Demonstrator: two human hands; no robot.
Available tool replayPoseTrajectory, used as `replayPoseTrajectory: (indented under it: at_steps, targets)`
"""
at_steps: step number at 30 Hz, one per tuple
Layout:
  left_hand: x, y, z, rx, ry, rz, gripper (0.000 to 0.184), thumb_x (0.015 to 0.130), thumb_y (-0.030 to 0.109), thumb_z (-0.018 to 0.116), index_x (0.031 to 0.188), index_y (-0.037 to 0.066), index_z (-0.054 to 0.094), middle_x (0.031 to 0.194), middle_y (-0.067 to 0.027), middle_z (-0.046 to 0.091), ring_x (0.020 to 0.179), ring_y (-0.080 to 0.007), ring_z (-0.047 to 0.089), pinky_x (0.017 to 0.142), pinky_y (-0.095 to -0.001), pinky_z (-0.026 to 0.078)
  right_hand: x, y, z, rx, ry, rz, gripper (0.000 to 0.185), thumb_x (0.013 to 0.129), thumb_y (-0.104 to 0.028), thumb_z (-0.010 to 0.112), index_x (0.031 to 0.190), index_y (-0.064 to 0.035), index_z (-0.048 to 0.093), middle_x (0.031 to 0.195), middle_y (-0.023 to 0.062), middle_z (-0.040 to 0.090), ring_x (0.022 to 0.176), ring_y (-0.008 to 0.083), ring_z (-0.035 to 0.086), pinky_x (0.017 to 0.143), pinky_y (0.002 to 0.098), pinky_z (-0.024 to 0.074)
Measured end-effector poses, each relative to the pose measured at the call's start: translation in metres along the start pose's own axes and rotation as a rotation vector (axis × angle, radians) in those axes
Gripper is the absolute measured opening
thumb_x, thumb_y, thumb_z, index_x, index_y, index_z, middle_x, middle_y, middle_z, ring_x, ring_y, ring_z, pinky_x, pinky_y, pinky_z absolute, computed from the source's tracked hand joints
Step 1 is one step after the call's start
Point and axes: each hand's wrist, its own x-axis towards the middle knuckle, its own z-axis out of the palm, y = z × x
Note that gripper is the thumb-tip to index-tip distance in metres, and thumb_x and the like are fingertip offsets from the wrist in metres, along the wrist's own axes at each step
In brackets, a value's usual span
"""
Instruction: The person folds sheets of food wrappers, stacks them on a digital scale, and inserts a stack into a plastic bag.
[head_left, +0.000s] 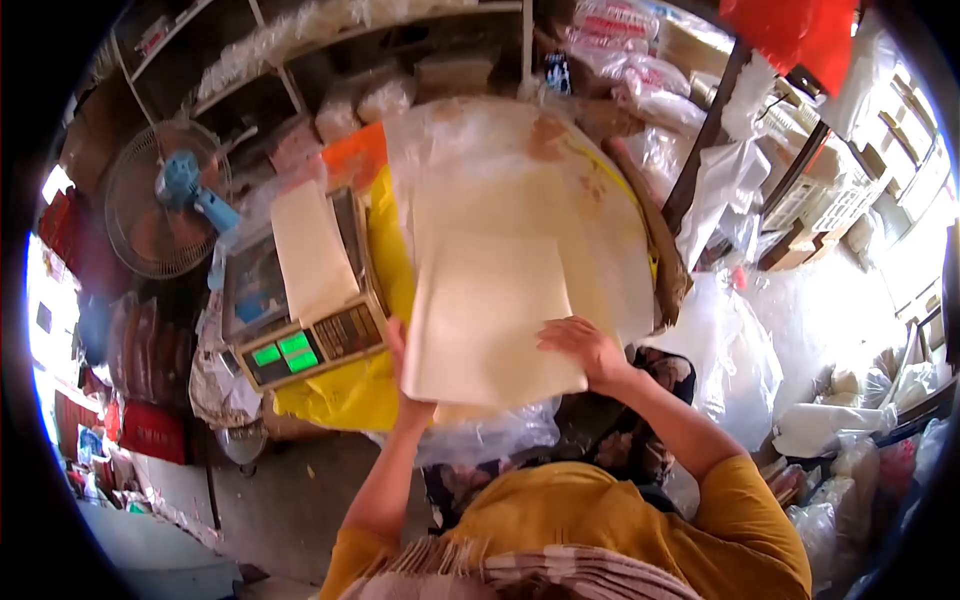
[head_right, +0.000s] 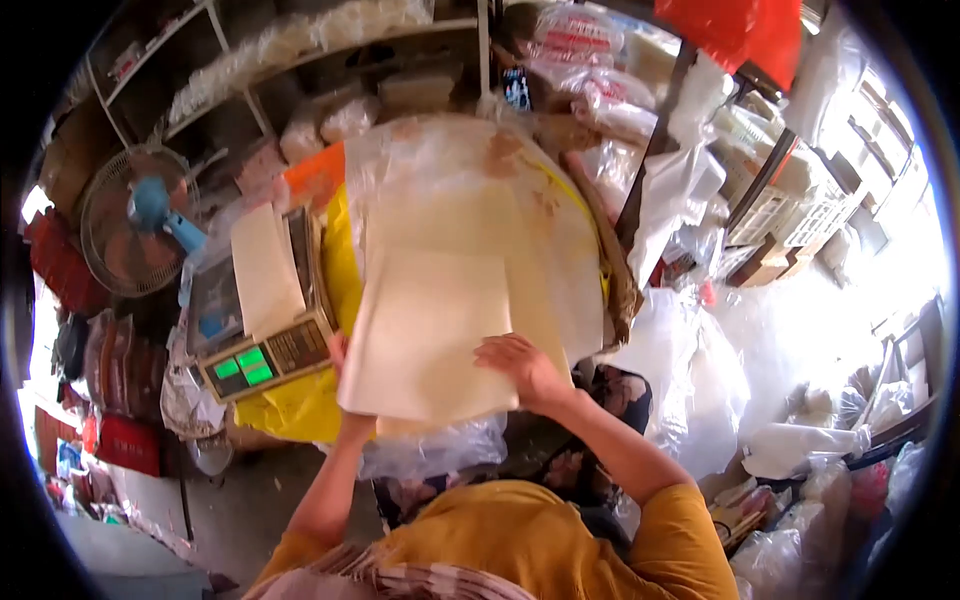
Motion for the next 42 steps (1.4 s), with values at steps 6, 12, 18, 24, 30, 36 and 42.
replayPoseTrajectory:
  at_steps: [6,12,18,24,30,36,42]
  targets:
    - [-0.007,-0.022,0.002,-0.355,-0.423,-0.388,0.048,0.073,0.01,0.068,0.119,0.002,0.056,0.121,-0.0162,0.057,0.121,-0.0325,0.046,0.105,-0.044,0.03,-0.021,0.048,0.012,0.411,-0.042,0.801,0.033,0.079,-0.021,0.068,0.105,-0.0032,0.062,0.1,0.0151,0.066,0.094,0.0289,0.062,0.081,0.0356,0.0483]
    - [-0.001,-0.005,0.036,0.49,-0.214,0.102,0.079,0.072,0.032,0.072,0.137,0.006,0.036,0.143,-0.0197,0.03,0.132,-0.0414,0.026,0.107,-0.0516,0.024,0.005,0.053,0.028,-0.005,-0.014,0.909,0.052,0.079,-0.024,0.067,0.124,-0.0039,0.049,0.103,0.0196,0.063,0.096,0.0345,0.06,0.081,0.0429,0.0473]
    - [0.006,-0.02,0.041,0.648,-0.478,0.295,0.072,0.073,0.041,0.071,0.13,0.006,0.045,0.14,-0.0177,0.037,0.128,-0.0396,0.035,0.106,-0.049,0.026,0.029,0.033,0.013,-0.402,-0.264,0.415,0.091,0.071,-0.042,0.074,0.143,-0.0124,0.027,0.148,0.0182,0.022,0.136,0.0388,0.021,0.11,0.0499,0.0231]
    - [0.027,-0.03,-0.007,0.177,-0.545,-0.082,0.055,0.069,0.018,0.076,0.115,0.0,0.052,0.09,-0.0123,0.067,0.084,-0.023,0.065,0.073,-0.0313,0.051,-0.004,0.054,-0.014,-0.066,-0.359,0.247,0.071,0.074,-0.042,0.071,0.131,-0.008,0.046,0.132,0.0166,0.048,0.126,0.0331,0.042,0.104,0.0412,0.034]
    - [0.038,-0.023,0.034,0.225,0.051,-0.039,0.049,0.074,0.02,0.071,0.115,0.002,0.053,0.099,-0.0121,0.062,0.087,-0.0256,0.06,0.073,-0.0373,0.048,0.005,0.073,0.009,-0.13,0.028,0.908,0.043,0.082,-0.044,0.062,0.096,-0.0026,0.063,0.077,0.0131,0.065,0.071,0.0334,0.06,0.064,0.0398,0.044]
    - [0.028,-0.052,0.083,0.643,-0.304,0.182,0.041,0.09,0.033,0.043,0.123,0.009,0.049,0.132,-0.0109,0.045,0.127,-0.0274,0.038,0.101,-0.0496,0.031,0.033,0.065,0.009,-0.47,-0.051,0.539,0.074,0.08,-0.027,0.066,0.141,-0.0069,0.03,0.143,0.0178,0.034,0.127,0.0386,0.037,0.1,0.0484,0.0357]
    - [0.026,-0.037,0.078,0.713,-0.187,0.148,0.049,0.09,0.036,0.046,0.132,0.009,0.045,0.135,-0.013,0.042,0.128,-0.0265,0.037,0.103,-0.0552,0.028,0.019,0.085,0.06,-0.628,-0.183,0.392,0.063,0.088,-0.024,0.058,0.141,-0.0062,0.029,0.146,0.0177,0.03,0.135,0.0359,0.027,0.107,0.0519,0.0258]
